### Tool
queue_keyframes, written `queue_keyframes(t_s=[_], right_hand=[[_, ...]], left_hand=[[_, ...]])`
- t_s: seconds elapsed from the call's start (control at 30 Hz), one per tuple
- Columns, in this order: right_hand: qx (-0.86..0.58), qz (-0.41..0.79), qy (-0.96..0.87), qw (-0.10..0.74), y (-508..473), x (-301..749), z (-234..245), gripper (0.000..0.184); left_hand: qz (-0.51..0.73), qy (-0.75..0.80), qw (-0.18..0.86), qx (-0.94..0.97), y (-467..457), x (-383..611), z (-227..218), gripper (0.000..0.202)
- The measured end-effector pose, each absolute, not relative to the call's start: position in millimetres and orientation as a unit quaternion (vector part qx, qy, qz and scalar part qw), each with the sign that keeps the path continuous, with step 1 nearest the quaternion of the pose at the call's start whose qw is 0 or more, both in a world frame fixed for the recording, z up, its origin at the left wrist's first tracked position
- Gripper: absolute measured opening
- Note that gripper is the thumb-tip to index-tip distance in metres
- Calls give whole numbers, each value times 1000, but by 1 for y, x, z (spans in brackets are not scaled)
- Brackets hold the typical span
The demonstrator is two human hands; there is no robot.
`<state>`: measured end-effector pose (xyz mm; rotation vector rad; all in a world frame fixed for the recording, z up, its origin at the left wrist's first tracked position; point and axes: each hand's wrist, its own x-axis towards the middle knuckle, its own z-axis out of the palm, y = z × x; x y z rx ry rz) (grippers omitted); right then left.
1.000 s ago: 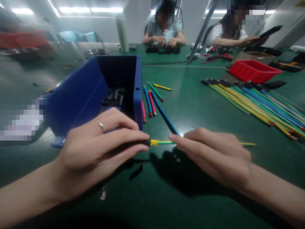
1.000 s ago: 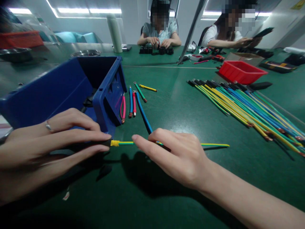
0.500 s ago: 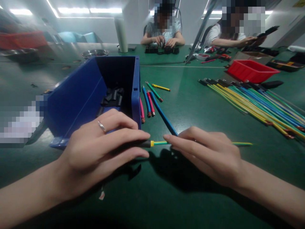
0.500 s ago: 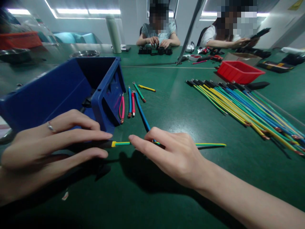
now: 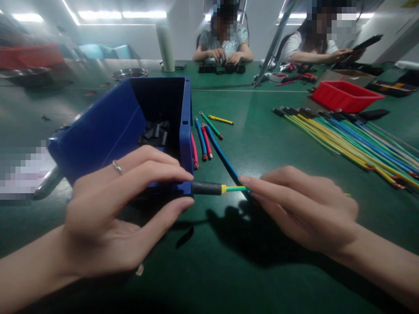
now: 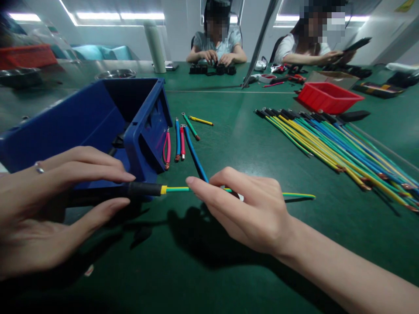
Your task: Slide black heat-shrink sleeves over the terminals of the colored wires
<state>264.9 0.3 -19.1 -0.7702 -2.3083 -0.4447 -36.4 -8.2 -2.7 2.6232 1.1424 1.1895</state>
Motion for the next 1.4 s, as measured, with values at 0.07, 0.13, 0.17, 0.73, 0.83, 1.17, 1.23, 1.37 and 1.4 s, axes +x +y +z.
queue_keyframes(t_s=[0.07, 0.13, 0.17, 0.73, 0.83, 1.17, 1.23, 1.37, 1.4], right_hand=[[-292, -165, -884, 324, 1, 266, -20, 24], [-287, -160, -888, 322, 1, 266, -21, 25], [-287, -159, -888, 323, 2, 266, -21, 24], [-290, -137, -886, 334, 1, 268, -36, 38], [-285, -142, -887, 334, 1, 267, -34, 34], [-268, -136, -914, 274, -1, 276, -24, 46], [-263, -134, -915, 274, -1, 278, -24, 46], [-257, -137, -922, 257, -1, 279, -24, 49], [-257, -137, -922, 254, -1, 279, -24, 50]], left_hand=[[383, 366, 20, 848, -7, -36, -2, 12], [377, 361, 22, 853, -5, -37, -2, 14], [374, 355, 25, 856, -4, -37, -2, 14], [350, 322, 8, 880, -4, -36, 3, 12], [336, 309, 8, 890, -2, -36, 5, 9], [348, 296, -14, 889, 1, -35, 3, 5], [352, 293, -17, 889, 2, -35, 2, 5], [319, 295, -12, 901, 3, -37, 6, 8], [315, 292, -10, 903, 4, -38, 7, 8]])
